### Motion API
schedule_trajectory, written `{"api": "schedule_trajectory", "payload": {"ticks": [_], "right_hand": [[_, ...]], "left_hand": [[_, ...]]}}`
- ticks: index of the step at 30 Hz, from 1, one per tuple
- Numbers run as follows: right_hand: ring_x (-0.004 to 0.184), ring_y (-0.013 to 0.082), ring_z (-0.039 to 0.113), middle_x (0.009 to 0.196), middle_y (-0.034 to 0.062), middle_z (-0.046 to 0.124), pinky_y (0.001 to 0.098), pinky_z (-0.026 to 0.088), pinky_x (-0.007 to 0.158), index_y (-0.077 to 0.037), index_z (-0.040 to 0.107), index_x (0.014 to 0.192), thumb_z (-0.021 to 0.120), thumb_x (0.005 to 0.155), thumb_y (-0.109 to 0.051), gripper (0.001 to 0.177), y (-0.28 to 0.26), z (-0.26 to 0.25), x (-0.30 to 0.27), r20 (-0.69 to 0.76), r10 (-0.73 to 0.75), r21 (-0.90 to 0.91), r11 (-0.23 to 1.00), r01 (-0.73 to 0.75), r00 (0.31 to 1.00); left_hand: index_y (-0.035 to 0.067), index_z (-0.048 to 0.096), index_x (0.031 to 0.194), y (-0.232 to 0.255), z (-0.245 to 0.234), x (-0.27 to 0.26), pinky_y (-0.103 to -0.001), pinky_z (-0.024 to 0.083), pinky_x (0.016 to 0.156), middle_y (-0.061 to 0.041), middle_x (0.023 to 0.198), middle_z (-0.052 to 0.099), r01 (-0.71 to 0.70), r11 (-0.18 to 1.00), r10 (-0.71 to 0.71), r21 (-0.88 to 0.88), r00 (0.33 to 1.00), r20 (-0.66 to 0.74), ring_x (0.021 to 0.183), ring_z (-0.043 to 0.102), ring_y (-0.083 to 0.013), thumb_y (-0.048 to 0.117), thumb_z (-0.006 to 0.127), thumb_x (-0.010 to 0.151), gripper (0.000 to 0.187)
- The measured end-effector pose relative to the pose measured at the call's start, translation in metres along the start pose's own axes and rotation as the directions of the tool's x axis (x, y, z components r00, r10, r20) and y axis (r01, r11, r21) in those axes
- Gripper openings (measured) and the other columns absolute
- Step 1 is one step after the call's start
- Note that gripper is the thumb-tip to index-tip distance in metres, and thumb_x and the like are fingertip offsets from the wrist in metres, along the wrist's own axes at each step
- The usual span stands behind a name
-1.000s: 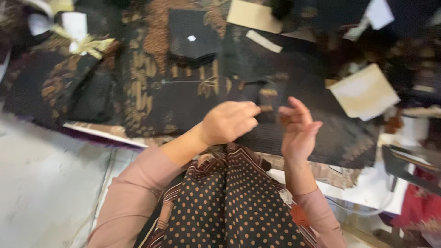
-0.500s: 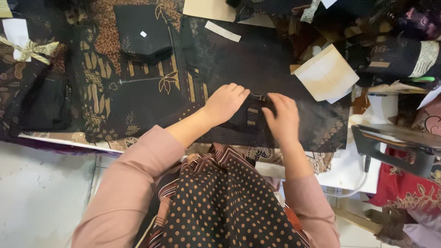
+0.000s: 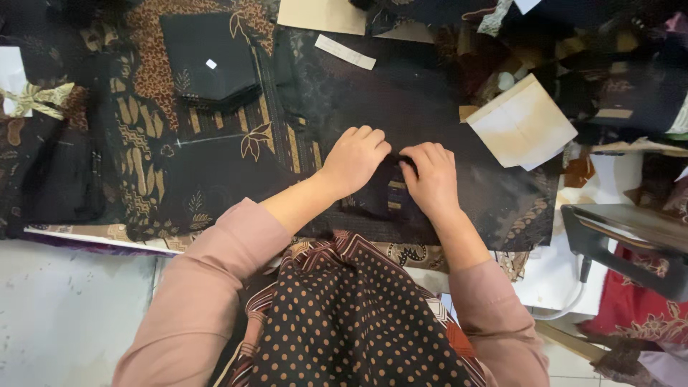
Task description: The person irons small folded pieces of patterned fabric on a work table. They repeatedly place a white paper insert into the folded fabric, press it with an iron, remove the paper, and stack the finished pieces. The person handles multiple identical fabric pieces one at a time.
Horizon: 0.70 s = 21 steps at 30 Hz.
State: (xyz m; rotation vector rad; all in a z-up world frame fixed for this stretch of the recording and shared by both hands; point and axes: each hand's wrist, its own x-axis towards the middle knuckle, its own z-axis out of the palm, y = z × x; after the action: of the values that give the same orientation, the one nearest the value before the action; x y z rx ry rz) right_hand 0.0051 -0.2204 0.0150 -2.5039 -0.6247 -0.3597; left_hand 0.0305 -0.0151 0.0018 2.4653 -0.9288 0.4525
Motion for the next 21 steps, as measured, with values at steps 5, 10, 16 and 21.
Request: {"api": "schedule_trajectory", "payload": {"ticks": [5, 10, 16, 21], "right_hand": [[0.103, 0.0249, 0.063, 0.103, 0.0032, 0.065, 0.0423, 0.043, 0.094, -0.01, 0.072, 0.1, 0.076, 0.08, -0.002, 0.022, -0.006, -0.007, -0.001, -0.03, -0.141, -0.11, 0.984, 0.137, 0.99], [0.102, 0.0226, 0.063, 0.107, 0.0021, 0.066, 0.0413, 0.041, 0.094, -0.011, 0.076, 0.103, 0.077, 0.08, -0.007, 0.023, -0.007, -0.012, -0.002, -0.024, -0.26, -0.238, 0.939, 0.247, 0.965], [0.103, 0.0196, 0.062, 0.111, 0.0005, 0.067, 0.04, 0.041, 0.096, -0.012, 0.077, 0.112, 0.074, 0.086, -0.009, 0.026, -0.007, -0.014, -0.006, 0.015, -0.241, -0.31, 0.922, 0.234, 0.97], [0.106, 0.0201, 0.061, 0.114, 0.0008, 0.066, 0.0406, 0.04, 0.097, -0.012, 0.078, 0.115, 0.073, 0.085, -0.009, 0.03, -0.006, -0.015, -0.008, 0.052, -0.226, -0.312, 0.922, 0.231, 0.973]], "left_hand": [[0.008, 0.069, 0.091, 0.003, -0.01, -0.007, -0.036, 0.047, 0.082, -0.005, 0.093, 0.058, -0.188, 0.979, 0.19, 0.084, 0.982, -0.01, 0.091, 0.056, -0.023, 0.017, 0.064, 0.083, 0.013], [0.004, 0.073, 0.092, 0.008, -0.013, -0.012, -0.033, 0.045, 0.08, -0.003, 0.09, 0.058, -0.23, 0.95, 0.235, 0.209, 0.972, 0.002, 0.09, 0.055, -0.0214, 0.017, 0.065, 0.082, 0.018], [0.002, 0.073, 0.092, 0.012, -0.012, -0.015, -0.033, 0.045, 0.081, -0.004, 0.093, 0.06, -0.222, 0.953, 0.224, 0.207, 0.975, 0.018, 0.09, 0.055, -0.0217, 0.015, 0.066, 0.083, 0.018], [0.002, 0.073, 0.09, 0.013, -0.01, -0.016, -0.034, 0.045, 0.082, -0.006, 0.096, 0.062, -0.227, 0.956, 0.217, 0.188, 0.973, 0.075, 0.091, 0.056, -0.0228, 0.014, 0.066, 0.083, 0.016]]}}
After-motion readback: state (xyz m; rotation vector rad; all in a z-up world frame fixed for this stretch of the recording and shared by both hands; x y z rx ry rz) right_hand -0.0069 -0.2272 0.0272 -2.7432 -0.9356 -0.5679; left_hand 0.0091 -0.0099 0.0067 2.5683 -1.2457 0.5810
